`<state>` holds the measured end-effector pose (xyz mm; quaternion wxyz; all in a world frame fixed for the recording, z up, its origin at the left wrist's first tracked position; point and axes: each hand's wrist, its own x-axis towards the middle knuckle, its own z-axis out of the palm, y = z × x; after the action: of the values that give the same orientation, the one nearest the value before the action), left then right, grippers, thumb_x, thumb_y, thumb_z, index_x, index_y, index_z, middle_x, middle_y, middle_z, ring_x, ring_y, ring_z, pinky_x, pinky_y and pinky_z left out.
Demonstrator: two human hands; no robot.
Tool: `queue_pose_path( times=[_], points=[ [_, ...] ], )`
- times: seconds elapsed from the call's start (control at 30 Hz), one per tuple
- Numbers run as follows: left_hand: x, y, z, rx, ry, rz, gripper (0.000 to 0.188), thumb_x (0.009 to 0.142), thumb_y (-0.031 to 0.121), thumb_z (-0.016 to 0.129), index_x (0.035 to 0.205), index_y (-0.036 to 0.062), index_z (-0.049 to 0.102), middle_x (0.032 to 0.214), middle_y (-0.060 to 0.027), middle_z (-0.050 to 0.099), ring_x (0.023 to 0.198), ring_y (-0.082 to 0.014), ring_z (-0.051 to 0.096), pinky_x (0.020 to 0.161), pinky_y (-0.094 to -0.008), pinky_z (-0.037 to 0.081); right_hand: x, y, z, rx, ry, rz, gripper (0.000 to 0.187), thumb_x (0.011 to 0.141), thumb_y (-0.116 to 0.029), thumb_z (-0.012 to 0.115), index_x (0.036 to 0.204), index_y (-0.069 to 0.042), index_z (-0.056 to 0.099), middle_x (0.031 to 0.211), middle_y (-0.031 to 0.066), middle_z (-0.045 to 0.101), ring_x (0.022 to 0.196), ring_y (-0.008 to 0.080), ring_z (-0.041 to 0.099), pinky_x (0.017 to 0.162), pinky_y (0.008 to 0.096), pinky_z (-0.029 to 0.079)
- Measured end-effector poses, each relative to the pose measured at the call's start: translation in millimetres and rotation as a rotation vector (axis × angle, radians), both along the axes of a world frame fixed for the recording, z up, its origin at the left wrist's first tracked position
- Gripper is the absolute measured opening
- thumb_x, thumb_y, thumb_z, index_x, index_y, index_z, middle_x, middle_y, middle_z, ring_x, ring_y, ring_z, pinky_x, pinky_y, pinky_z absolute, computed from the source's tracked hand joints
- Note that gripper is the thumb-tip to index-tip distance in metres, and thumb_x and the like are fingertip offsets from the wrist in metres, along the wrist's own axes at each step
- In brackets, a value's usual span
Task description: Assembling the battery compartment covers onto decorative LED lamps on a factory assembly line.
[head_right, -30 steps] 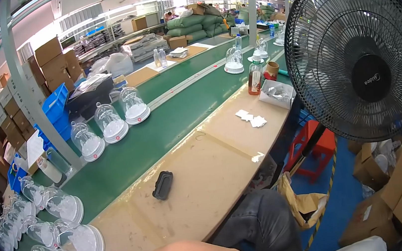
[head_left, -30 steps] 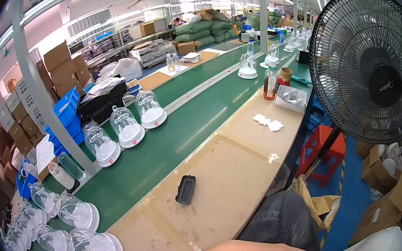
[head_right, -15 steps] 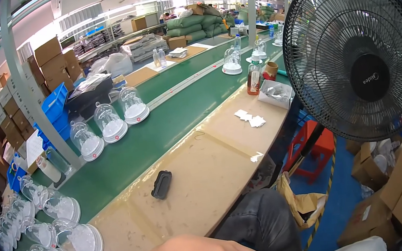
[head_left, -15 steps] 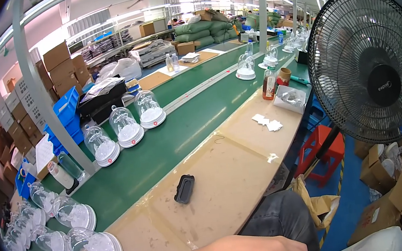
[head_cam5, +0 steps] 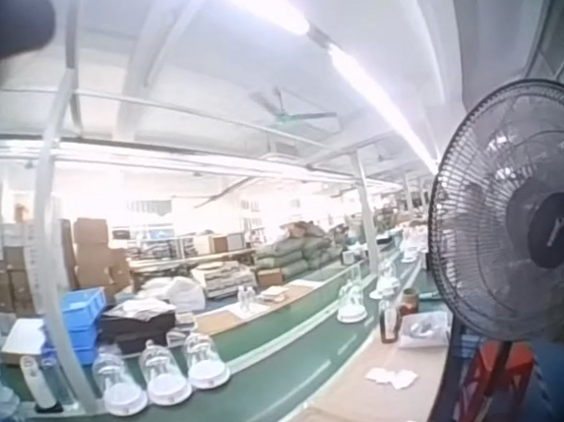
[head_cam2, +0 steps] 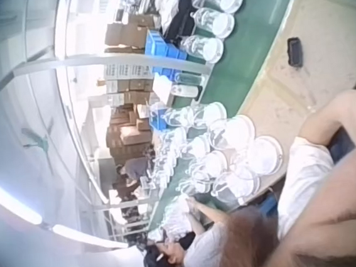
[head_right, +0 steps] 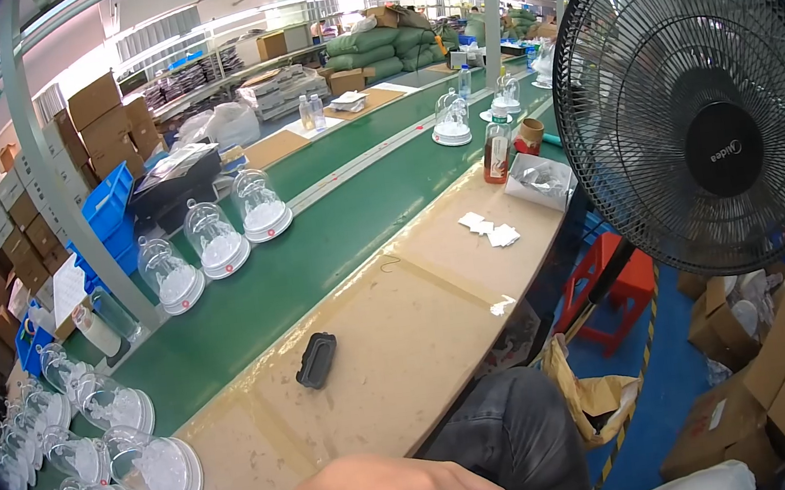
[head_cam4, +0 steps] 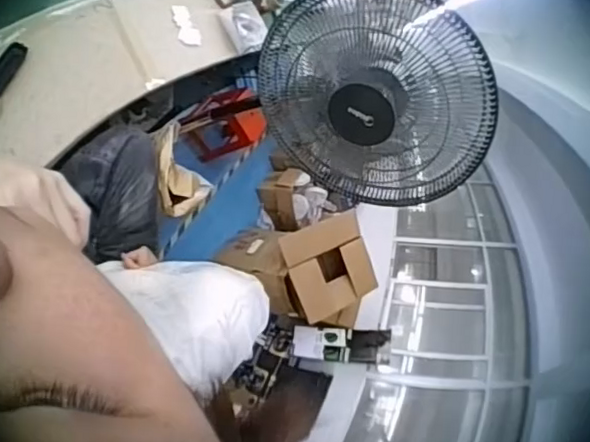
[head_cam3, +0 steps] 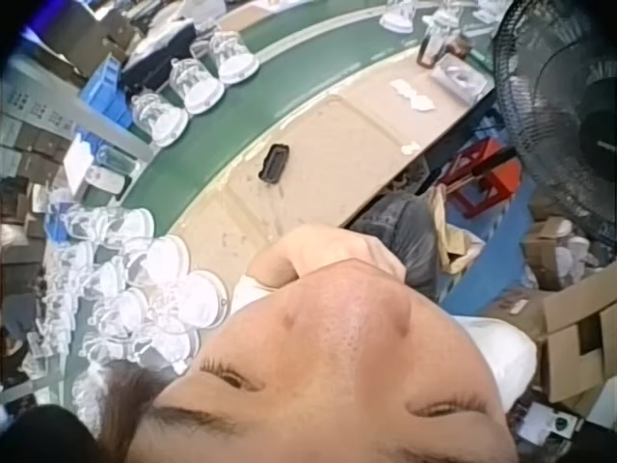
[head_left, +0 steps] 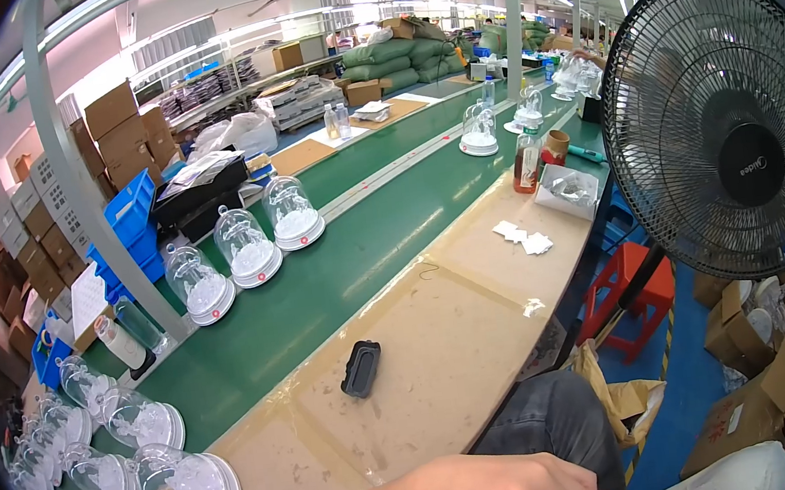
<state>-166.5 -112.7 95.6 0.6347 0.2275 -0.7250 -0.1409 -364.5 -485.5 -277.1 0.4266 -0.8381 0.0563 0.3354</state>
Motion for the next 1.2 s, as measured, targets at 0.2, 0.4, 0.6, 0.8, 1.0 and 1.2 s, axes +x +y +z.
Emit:
queue_pose_path(
  times=[0.2, 0.4, 0.6, 0.8, 1.0, 1.2],
  points=[
    [-7, -7, -1, -0.013, -0.022, -0.021, 0.029, 0.097, 0.019, 0.052, 0.076, -0.0010, 0.058, 0.078, -0.0211, 0.057, 0.070, -0.0402, 0.056, 0.066, -0.0490, 0.046, -1, 6, 19, 0.047, -0.142, 0.036, 0.047, 0.094, -0.044, 0.059, 0.057, -0.015, 0.062, 0.054, -0.0055, 0.050, 0.047, 0.0100, 0.041, 0.047, 0.0335, 0.032],
    [-13, -6, 19, -0.039, 0.076, 0.045, 0.036, 0.095, 0.018, 0.055, 0.064, 0.0037, 0.044, 0.066, -0.0184, 0.043, 0.057, -0.0380, 0.043, 0.056, -0.0471, 0.037, -2, 4, 14, 0.064, -0.110, 0.036, 0.047, 0.094, -0.044, 0.059, 0.056, -0.015, 0.062, 0.054, -0.0056, 0.049, 0.047, 0.0102, 0.040, 0.047, 0.0338, 0.032],
    [-14, -4, 17, -0.007, 0.046, 0.060, 0.036, 0.096, 0.018, 0.054, 0.065, 0.0033, 0.043, 0.066, -0.0172, 0.042, 0.058, -0.0370, 0.044, 0.057, -0.0464, 0.038, -2, 2, 8, 0.083, -0.082, 0.043, 0.048, 0.095, -0.044, 0.059, 0.056, -0.015, 0.061, 0.054, -0.0057, 0.049, 0.046, 0.0103, 0.039, 0.046, 0.0341, 0.031],
    [-13, -1, 13, 0.050, 0.042, 0.056, 0.038, 0.096, 0.019, 0.054, 0.064, 0.0026, 0.041, 0.064, -0.0167, 0.039, 0.057, -0.0363, 0.041, 0.056, -0.0458, 0.036, -2, -1, -2, 0.103, -0.045, 0.055, 0.048, 0.095, -0.043, 0.058, 0.056, -0.015, 0.060, 0.053, -0.0058, 0.048, 0.046, 0.0105, 0.038, 0.046, 0.0344, 0.031],
    [-8, 0, 9, 0.184, -0.005, 0.047, 0.038, 0.095, 0.021, 0.055, 0.065, 0.0004, 0.045, 0.064, -0.0185, 0.042, 0.058, -0.0376, 0.043, 0.057, -0.0451, 0.036, -8, -12, -15, 0.109, -0.008, 0.036, 0.048, 0.095, -0.043, 0.058, 0.056, -0.015, 0.059, 0.053, -0.0059, 0.047, 0.045, 0.0107, 0.037, 0.046, 0.0348, 0.030],
    [-14, 9, 18, 0.265, -0.003, 0.167, 0.033, 0.093, 0.022, 0.056, 0.071, -0.0017, 0.052, 0.067, -0.0194, 0.047, 0.061, -0.0389, 0.045, 0.059, -0.0449, 0.038, -5, -23, -40, 0.129, 0.035, 0.046, 0.049, 0.095, -0.043, 0.058, 0.055, -0.016, 0.059, 0.053, -0.0060, 0.046, 0.045, 0.0109, 0.037, 0.045, 0.0351, 0.030]
  ],
)
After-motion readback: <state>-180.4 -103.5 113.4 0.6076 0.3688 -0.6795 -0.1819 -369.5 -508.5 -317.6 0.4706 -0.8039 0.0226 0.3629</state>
